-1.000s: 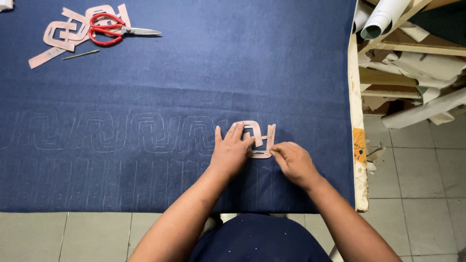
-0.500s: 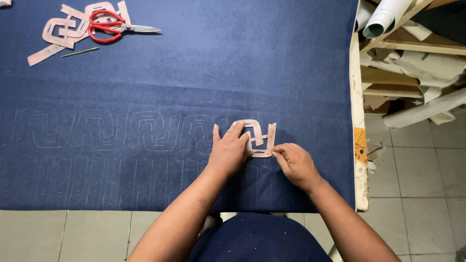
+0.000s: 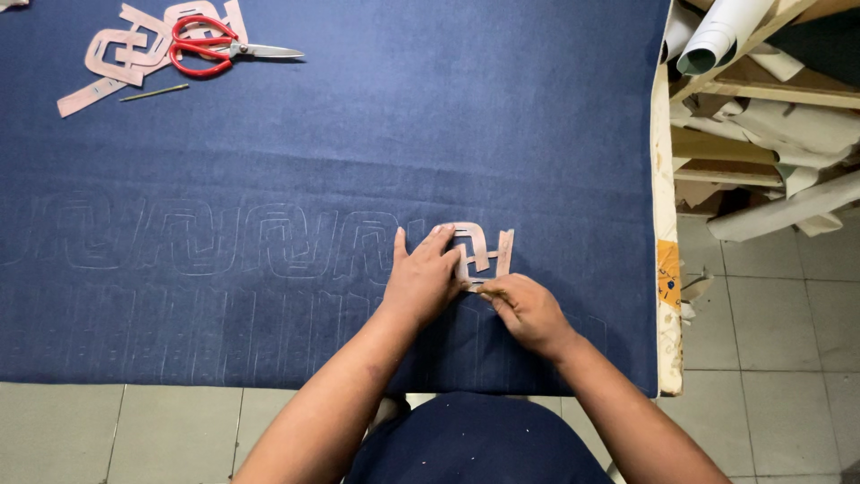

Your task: The person aligns a pink paper pattern template on blue fabric spread over a cutting table and traces its outline onto the fabric. They then pick up scissors and cut along the marked lines, and finally fold and roll the cut fabric on the table.

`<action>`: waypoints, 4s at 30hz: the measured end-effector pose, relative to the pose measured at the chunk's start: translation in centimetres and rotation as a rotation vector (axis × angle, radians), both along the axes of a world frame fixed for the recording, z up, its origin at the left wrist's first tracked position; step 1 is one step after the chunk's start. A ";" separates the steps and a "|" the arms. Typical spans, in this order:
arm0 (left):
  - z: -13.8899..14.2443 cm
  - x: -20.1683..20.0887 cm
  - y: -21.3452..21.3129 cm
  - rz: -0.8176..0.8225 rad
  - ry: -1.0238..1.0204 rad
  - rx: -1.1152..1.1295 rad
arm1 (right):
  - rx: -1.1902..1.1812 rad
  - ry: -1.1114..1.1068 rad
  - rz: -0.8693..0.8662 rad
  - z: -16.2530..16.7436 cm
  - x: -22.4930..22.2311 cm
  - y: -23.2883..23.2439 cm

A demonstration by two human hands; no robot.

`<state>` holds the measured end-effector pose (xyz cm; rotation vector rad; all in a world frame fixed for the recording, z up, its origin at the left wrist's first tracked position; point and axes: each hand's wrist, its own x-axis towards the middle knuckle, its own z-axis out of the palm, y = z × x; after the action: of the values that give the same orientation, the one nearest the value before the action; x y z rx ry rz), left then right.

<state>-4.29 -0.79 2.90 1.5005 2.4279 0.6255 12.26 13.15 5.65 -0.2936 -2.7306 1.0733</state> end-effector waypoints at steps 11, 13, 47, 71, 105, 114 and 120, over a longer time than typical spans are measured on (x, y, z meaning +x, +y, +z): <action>0.4 -1.5 -0.4 -0.026 -0.080 -0.066 | 0.087 0.017 -0.050 -0.3 -0.6 0.0; 0.7 -1.7 -0.3 -0.017 -0.093 -0.061 | 0.079 0.025 -0.040 -0.6 -1.9 -0.6; 0.3 -1.6 -0.8 -0.037 -0.084 -0.085 | -0.002 -0.005 -0.190 -0.2 -0.3 -0.3; 1.3 -1.3 -0.6 0.029 -0.077 -0.188 | 0.039 0.034 -0.314 -1.8 -7.7 2.7; -0.7 -1.8 -1.7 0.098 -0.070 -0.031 | -0.645 0.101 -0.855 -4.8 3.6 8.7; -0.2 3.2 2.7 -0.061 -0.057 0.060 | -0.268 -0.209 -1.055 -4.4 6.5 7.1; 0.2 4.5 4.0 0.055 -0.203 0.058 | -0.270 -0.159 -0.995 -4.1 6.7 6.6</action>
<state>0.18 3.25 3.07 1.3240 2.3204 0.8237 18.93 19.80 1.51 -1.5992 -2.0221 1.0768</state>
